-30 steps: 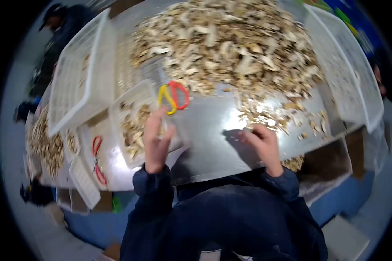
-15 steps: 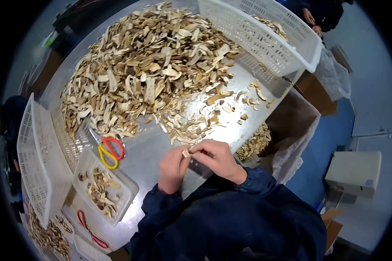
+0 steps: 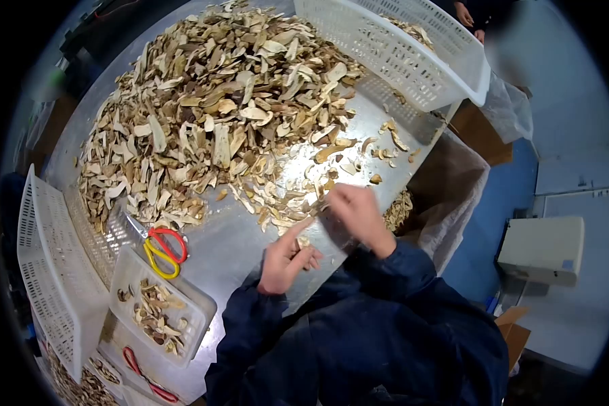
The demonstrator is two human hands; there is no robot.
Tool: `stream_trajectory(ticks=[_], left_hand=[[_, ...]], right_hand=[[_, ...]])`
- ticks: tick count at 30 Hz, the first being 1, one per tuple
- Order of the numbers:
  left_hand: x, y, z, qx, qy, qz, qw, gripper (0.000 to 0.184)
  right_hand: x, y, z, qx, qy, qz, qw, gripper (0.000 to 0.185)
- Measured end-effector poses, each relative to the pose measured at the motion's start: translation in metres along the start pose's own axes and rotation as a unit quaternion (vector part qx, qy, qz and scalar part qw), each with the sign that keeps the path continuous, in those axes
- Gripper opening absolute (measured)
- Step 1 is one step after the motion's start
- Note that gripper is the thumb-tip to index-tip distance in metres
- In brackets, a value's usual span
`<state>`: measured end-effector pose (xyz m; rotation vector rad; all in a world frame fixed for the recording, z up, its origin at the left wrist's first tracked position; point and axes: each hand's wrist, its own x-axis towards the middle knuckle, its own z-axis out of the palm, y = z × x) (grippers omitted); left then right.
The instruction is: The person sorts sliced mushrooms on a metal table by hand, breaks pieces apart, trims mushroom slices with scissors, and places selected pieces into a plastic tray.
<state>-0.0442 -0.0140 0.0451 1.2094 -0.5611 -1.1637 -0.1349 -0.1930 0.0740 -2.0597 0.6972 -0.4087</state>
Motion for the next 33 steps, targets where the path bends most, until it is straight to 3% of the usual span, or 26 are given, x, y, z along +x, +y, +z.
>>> stream_trajectory(ticks=[3, 6, 9, 11, 12, 13, 14, 17, 18, 20, 21, 23, 26, 29, 30, 31, 33], left_hand=[[0.001, -0.005, -0.011, -0.018, -0.142, -0.047, 0.989, 0.022], [0.004, -0.005, -0.019, -0.039, -0.191, -0.103, 0.975, 0.016], [0.005, -0.011, -0.022, -0.12, -0.19, -0.072, 0.972, 0.021], [0.004, -0.009, -0.026, -0.143, -0.189, -0.092, 0.967, 0.016], [0.004, -0.008, -0.025, -0.156, -0.185, -0.096, 0.966, 0.015], [0.005, -0.008, -0.025, -0.167, -0.183, -0.1, 0.964, 0.014], [0.005, -0.008, -0.024, -0.163, -0.18, -0.095, 0.966, 0.011], [0.009, -0.014, -0.026, -0.147, -0.178, -0.086, 0.969, 0.01], [0.008, -0.011, -0.026, -0.127, -0.177, -0.075, 0.973, 0.012], [0.005, -0.005, -0.026, -0.089, -0.168, -0.057, 0.98, 0.016], [0.004, -0.005, -0.026, -0.086, -0.178, -0.072, 0.978, 0.016], [0.005, -0.004, -0.026, -0.077, -0.199, -0.098, 0.972, 0.018], [0.004, -0.002, -0.026, -0.058, -0.232, -0.095, 0.966, 0.017], [0.001, 0.003, -0.025, -0.087, -0.251, -0.111, 0.958, 0.017], [0.001, 0.004, -0.026, -0.079, -0.255, -0.117, 0.957, 0.017], [0.001, 0.004, -0.027, -0.072, -0.261, -0.123, 0.955, 0.017], [0.001, 0.002, -0.03, -0.061, -0.273, -0.132, 0.951, 0.017]], right_hand=[[0.03, 0.039, -0.015, -0.226, 0.137, -0.071, 0.962, 0.018], [0.037, 0.05, -0.016, -0.297, 0.074, -0.018, 0.952, 0.016], [0.037, 0.05, -0.01, -0.247, 0.078, -0.03, 0.965, 0.013], [0.038, 0.06, -0.014, -0.085, 0.106, -0.075, 0.988, 0.009], [0.037, 0.051, -0.019, 0.056, 0.084, 0.017, 0.995, 0.009], [0.035, 0.041, -0.025, 0.195, 0.063, 0.109, 0.973, 0.009], [0.035, 0.053, -0.029, 0.35, 0.06, 0.073, 0.932, 0.006], [0.036, 0.035, -0.031, 0.513, -0.003, 0.124, 0.849, 0.005], [0.038, 0.036, -0.026, 0.455, 0.002, 0.156, 0.877, 0.009], [0.043, 0.045, -0.017, 0.165, 0.02, 0.125, 0.978, 0.012], [0.045, 0.041, -0.012, 0.013, 0.03, 0.105, 0.994, 0.014], [0.044, 0.032, -0.002, -0.164, 0.076, 0.015, 0.983, 0.023], [0.046, 0.035, 0.01, -0.201, 0.038, 0.012, 0.979, 0.024], [0.051, 0.066, 0.004, -0.008, 0.057, 0.049, 0.997, 0.022], [0.043, 0.046, -0.012, 0.287, -0.016, 0.163, 0.944, 0.016], [0.04, 0.047, -0.016, 0.464, -0.021, 0.148, 0.873, 0.01], [0.029, 0.041, -0.019, 0.54, -0.007, 0.16, 0.826, 0.01]])
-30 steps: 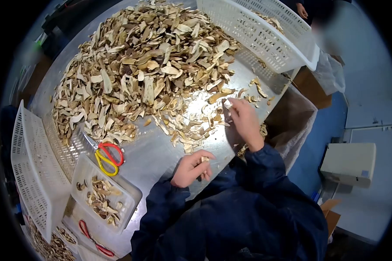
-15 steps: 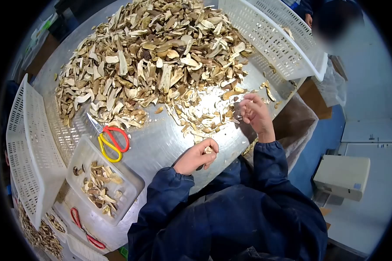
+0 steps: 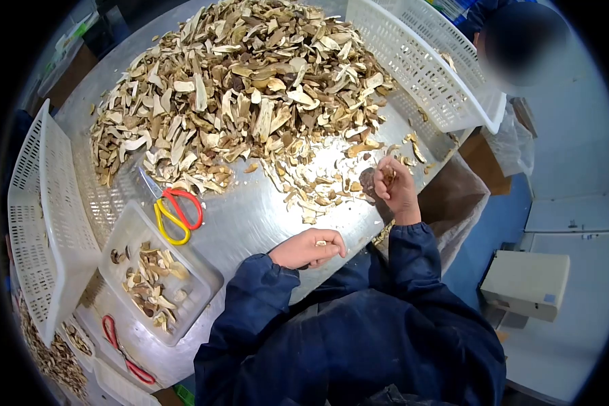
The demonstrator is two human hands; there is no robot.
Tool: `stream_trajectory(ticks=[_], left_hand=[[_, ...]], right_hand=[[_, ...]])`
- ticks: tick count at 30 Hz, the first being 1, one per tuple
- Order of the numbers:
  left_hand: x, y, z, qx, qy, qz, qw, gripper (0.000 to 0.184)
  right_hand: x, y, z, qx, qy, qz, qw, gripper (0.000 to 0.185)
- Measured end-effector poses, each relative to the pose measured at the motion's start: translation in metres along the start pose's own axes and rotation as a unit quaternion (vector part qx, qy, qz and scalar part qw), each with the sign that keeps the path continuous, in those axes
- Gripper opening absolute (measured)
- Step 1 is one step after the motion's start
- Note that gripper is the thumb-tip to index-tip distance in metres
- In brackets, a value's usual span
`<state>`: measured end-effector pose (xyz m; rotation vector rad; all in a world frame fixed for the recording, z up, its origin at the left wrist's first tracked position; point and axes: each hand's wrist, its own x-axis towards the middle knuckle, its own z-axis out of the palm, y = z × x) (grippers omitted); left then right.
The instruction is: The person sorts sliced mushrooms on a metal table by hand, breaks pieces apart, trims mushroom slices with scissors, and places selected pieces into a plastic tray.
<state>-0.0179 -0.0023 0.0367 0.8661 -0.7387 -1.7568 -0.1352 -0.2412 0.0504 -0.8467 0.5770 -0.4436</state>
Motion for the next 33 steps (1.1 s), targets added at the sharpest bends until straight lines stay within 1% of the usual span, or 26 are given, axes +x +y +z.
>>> stream_trajectory(ticks=[2, 3, 4, 5, 6, 7, 10, 11, 12, 13, 14, 15, 16, 18, 19, 21, 22, 23, 24, 27, 30, 31, 32, 33], left_hand=[[0.002, -0.003, -0.002, 0.01, -0.014, -0.007, 1.0, 0.017], [0.001, -0.003, -0.002, 0.005, -0.016, -0.009, 1.0, 0.017], [0.001, -0.002, -0.001, 0.01, -0.019, -0.009, 1.0, 0.017], [0.0, 0.0, 0.0, 0.017, -0.021, -0.007, 1.0, 0.016], [0.0, 0.002, 0.001, 0.023, -0.022, -0.004, 0.999, 0.016], [-0.001, 0.003, 0.002, 0.026, -0.024, -0.003, 0.999, 0.016], [-0.002, 0.005, 0.002, 0.036, -0.024, 0.001, 0.999, 0.016], [-0.002, 0.004, 0.002, 0.039, -0.021, 0.002, 0.999, 0.016], [-0.002, 0.004, 0.002, 0.043, -0.019, 0.005, 0.999, 0.017], [-0.001, 0.004, 0.003, 0.039, -0.018, 0.009, 0.999, 0.016], [-0.002, 0.003, 0.004, 0.036, -0.018, 0.013, 0.999, 0.015], [-0.001, 0.004, 0.004, 0.034, -0.017, 0.017, 0.999, 0.015], [-0.001, 0.005, 0.002, 0.038, -0.019, 0.015, 0.999, 0.016], [-0.001, 0.004, 0.001, 0.044, -0.026, 0.008, 0.999, 0.017], [0.0, 0.004, 0.001, 0.048, -0.027, 0.012, 0.998, 0.017], [0.0, 0.003, 0.001, 0.056, -0.028, 0.019, 0.998, 0.017], [0.0, 0.003, 0.001, 0.054, -0.029, 0.024, 0.998, 0.017], [0.001, 0.002, 0.0, 0.053, -0.031, 0.028, 0.998, 0.017], [0.001, 0.001, 0.0, 0.053, -0.032, 0.033, 0.998, 0.017], [-0.001, 0.001, -0.001, 0.055, -0.023, 0.029, 0.998, 0.017], [-0.002, 0.004, 0.003, 0.049, -0.007, 0.03, 0.998, 0.017], [-0.002, 0.005, 0.002, 0.051, -0.005, 0.034, 0.998, 0.017], [-0.002, 0.005, 0.003, 0.052, -0.004, 0.036, 0.998, 0.017], [-0.002, 0.004, 0.003, 0.053, -0.004, 0.038, 0.998, 0.017]], right_hand=[[-0.001, 0.004, -0.007, -0.206, 0.009, -0.006, 0.978, 0.012], [-0.003, 0.003, -0.002, -0.306, 0.012, -0.009, 0.952, 0.013], [-0.008, 0.004, 0.004, -0.415, 0.006, -0.043, 0.909, 0.014], [-0.014, 0.008, 0.011, -0.517, 0.0, -0.076, 0.852, 0.016], [-0.017, 0.01, 0.021, -0.612, -0.008, -0.11, 0.783, 0.018], [-0.013, 0.017, 0.019, -0.719, -0.009, -0.168, 0.674, 0.02], [-0.008, 0.02, 0.016, -0.685, -0.003, -0.151, 0.713, 0.019], [-0.007, 0.02, 0.012, -0.573, 0.013, -0.107, 0.812, 0.02], [0.007, 0.028, -0.014, -0.514, -0.008, -0.197, 0.835, 0.012], [0.005, 0.013, -0.016, -0.362, -0.005, -0.116, 0.925, 0.009], [0.004, 0.0, -0.018, -0.196, -0.002, -0.03, 0.98, 0.012], [0.007, -0.004, -0.02, -0.05, -0.038, -0.055, 0.997, 0.019], [0.007, -0.007, -0.021, 0.099, -0.004, -0.032, 0.995, 0.025], [0.012, -0.015, -0.021, -0.056, 0.04, -0.042, 0.997, 0.017], [0.013, -0.017, -0.016, -0.153, 0.056, -0.039, 0.986, 0.013], [0.015, -0.017, -0.005, -0.343, 0.088, -0.033, 0.935, 0.008], [0.026, -0.009, -0.013, -0.482, 0.083, -0.091, 0.867, 0.013], [0.028, -0.005, -0.014, -0.598, 0.078, -0.172, 0.779, 0.014], [0.028, 0.0, -0.006, -0.696, 0.071, -0.249, 0.67, 0.015], [0.037, 0.01, -0.003, -0.764, 0.071, -0.313, 0.559, 0.015], [0.033, 0.002, 0.003, -0.682, 0.052, -0.244, 0.688, 0.011], [0.035, -0.004, -0.005, -0.557, 0.031, -0.181, 0.81, 0.012], [0.035, -0.012, -0.021, -0.414, 0.009, -0.111, 0.904, 0.013], [0.033, -0.017, -0.024, -0.256, -0.013, -0.036, 0.966, 0.015]])
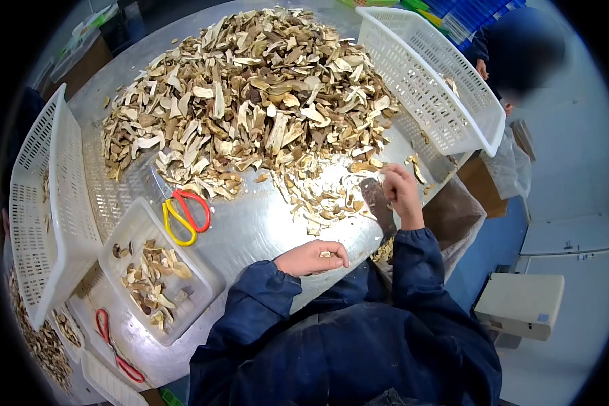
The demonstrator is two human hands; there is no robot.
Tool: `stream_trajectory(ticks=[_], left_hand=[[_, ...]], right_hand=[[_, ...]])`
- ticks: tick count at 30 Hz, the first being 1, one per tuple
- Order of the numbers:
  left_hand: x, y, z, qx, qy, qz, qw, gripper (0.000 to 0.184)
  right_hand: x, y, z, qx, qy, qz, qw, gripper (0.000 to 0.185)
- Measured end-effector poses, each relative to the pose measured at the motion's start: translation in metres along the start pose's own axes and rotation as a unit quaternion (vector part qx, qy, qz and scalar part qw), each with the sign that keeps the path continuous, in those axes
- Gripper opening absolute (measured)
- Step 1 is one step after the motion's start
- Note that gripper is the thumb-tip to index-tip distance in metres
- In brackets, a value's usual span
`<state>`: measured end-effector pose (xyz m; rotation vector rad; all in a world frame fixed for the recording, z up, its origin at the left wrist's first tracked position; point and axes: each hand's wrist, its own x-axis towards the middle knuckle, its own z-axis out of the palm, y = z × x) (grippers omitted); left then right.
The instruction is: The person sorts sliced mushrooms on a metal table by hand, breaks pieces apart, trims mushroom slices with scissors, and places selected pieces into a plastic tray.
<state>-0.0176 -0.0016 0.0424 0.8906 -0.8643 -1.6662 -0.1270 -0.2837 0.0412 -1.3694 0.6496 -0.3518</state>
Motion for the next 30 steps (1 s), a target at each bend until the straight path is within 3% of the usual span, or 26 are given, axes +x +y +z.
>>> stream_trajectory(ticks=[3, 7, 11, 12, 15, 19, 20, 24, 27, 28, 30], left_hand=[[0.002, -0.002, -0.001, 0.002, -0.002, 0.0, 1.0, 0.016], [0.002, -0.003, -0.001, 0.003, -0.001, -0.005, 1.0, 0.016], [0.001, 0.0, -0.001, -0.003, 0.002, -0.005, 1.0, 0.016], [0.0, 0.0, -0.001, -0.007, 0.001, -0.007, 1.0, 0.016], [0.0, -0.003, -0.001, -0.021, 0.004, 0.005, 1.0, 0.016], [-0.002, -0.003, -0.001, -0.007, 0.015, 0.017, 1.0, 0.015], [-0.001, -0.002, -0.001, -0.011, 0.014, 0.019, 1.0, 0.015], [0.0, 0.002, 0.001, -0.014, 0.016, 0.001, 1.0, 0.015], [-0.001, 0.002, 0.001, -0.002, 0.024, 0.012, 1.0, 0.015], [0.0, -0.002, -0.003, -0.005, 0.012, 0.007, 1.0, 0.016], [-0.001, -0.002, -0.004, -0.005, 0.011, 0.018, 1.0, 0.016]], right_hand=[[-0.007, -0.002, 0.001, 0.201, -0.027, -0.019, 0.979, 0.02], [-0.009, -0.018, 0.019, 0.225, -0.063, -0.03, 0.972, 0.021], [0.004, -0.034, 0.032, -0.117, -0.026, -0.008, 0.993, 0.02], [0.012, -0.026, 0.036, -0.351, 0.04, -0.113, 0.929, 0.018], [0.017, -0.005, 0.029, -0.624, 0.097, -0.225, 0.742, 0.013], [-0.003, -0.026, 0.026, -0.523, -0.056, -0.058, 0.849, 0.015], [-0.002, -0.028, 0.02, -0.513, -0.107, -0.023, 0.852, 0.018], [0.01, -0.036, 0.04, -0.543, -0.001, -0.154, 0.826, 0.022], [0.037, -0.008, 0.041, -0.597, -0.013, -0.296, 0.746, 0.023], [0.037, -0.004, 0.045, -0.63, -0.02, -0.266, 0.729, 0.019], [0.028, -0.014, 0.052, -0.505, -0.022, -0.152, 0.85, 0.016]])
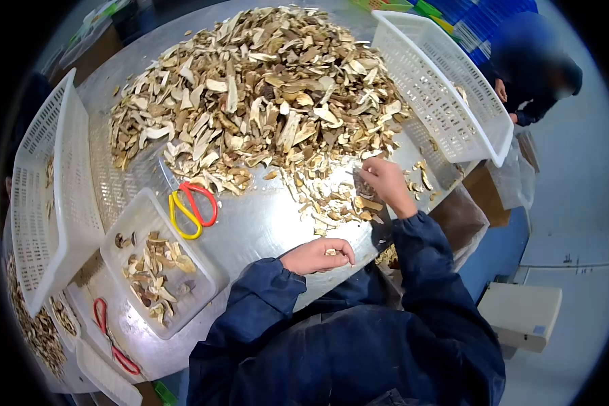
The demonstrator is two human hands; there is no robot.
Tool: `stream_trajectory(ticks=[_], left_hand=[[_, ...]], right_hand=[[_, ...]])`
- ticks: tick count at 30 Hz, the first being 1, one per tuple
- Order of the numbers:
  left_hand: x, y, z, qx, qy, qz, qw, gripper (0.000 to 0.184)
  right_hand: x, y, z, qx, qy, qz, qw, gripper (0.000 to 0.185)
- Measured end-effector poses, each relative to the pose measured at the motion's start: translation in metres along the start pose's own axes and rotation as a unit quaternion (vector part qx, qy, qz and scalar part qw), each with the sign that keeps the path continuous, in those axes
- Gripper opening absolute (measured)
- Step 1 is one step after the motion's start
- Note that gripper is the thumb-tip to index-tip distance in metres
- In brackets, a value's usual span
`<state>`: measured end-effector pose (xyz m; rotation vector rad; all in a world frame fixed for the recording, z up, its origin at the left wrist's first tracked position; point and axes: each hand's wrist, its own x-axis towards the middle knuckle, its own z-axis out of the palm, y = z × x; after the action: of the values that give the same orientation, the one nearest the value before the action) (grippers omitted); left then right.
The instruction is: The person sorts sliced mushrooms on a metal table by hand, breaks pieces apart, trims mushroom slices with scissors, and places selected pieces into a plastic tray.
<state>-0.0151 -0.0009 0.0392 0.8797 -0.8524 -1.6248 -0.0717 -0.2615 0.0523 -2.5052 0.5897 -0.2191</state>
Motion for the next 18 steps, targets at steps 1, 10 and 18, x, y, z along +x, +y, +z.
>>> stream_trajectory(ticks=[1, 10, 18], left_hand=[[0.0, 0.0, 0.0, -0.001, -0.001, 0.005, 1.0, 0.016], [0.001, 0.002, 0.002, -0.046, -0.026, -0.032, 0.998, 0.019], [0.013, -0.026, -0.006, -0.154, -0.099, -0.069, 0.981, 0.035]], right_hand=[[-0.004, -0.009, -0.005, 0.084, -0.021, 0.058, 0.995, 0.016], [-0.016, -0.019, -0.002, 0.33, -0.059, 0.1, 0.937, 0.016], [-0.004, -0.035, 0.018, 0.065, -0.028, -0.012, 0.997, 0.017]])
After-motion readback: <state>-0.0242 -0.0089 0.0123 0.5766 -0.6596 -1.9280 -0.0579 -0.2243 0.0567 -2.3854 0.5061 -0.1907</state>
